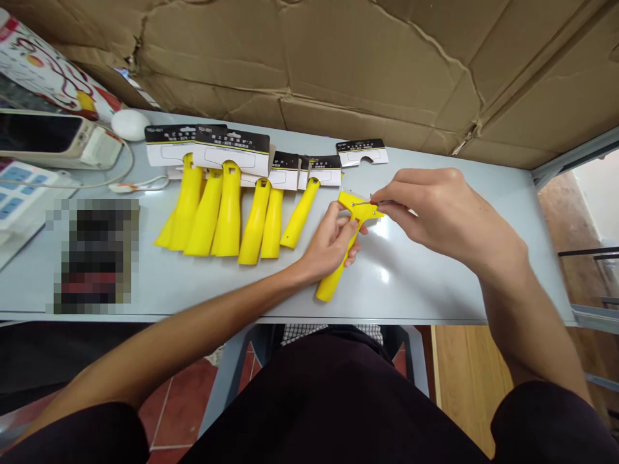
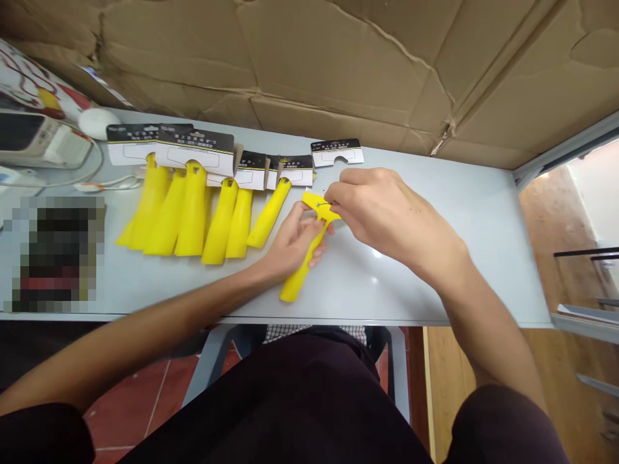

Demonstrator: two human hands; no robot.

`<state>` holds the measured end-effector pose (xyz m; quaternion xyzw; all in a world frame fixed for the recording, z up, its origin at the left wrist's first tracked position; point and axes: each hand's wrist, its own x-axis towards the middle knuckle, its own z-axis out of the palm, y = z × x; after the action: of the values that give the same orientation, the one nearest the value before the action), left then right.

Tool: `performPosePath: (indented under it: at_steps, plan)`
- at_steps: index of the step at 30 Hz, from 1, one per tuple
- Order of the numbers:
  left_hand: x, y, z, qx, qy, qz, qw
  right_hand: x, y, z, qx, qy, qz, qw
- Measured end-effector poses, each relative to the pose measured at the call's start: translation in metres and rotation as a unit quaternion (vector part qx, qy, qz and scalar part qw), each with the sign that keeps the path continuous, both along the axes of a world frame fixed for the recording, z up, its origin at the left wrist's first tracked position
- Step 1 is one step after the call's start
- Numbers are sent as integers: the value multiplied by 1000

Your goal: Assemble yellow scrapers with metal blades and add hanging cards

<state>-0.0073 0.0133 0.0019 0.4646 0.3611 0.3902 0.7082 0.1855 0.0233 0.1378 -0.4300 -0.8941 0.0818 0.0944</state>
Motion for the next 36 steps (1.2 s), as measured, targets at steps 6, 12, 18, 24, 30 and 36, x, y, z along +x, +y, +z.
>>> performPosePath:
  at_steps: [6, 12, 18, 24, 30, 36]
  plan:
    - [1, 0, 0, 3, 4, 6, 1000, -3, 1, 0, -14, -16, -61, 998]
    - [1, 1, 1, 0, 9, 20, 1000, 1, -1, -4, -32, 49, -63, 996]
    - [1, 0, 1, 1, 9, 14, 1000, 6, -5, -19, 4, 132, -118, 984]
    - [2, 0, 6, -26, 17, 49, 998, 3, -7, -25, 11, 68, -106, 992]
    - [3, -2, 3, -8, 21, 22, 1000, -1, -10, -14, 27, 35, -120, 992]
    - [2, -1, 3, -9, 8, 42, 999, 0, -10, -6, 12, 8, -98, 995]
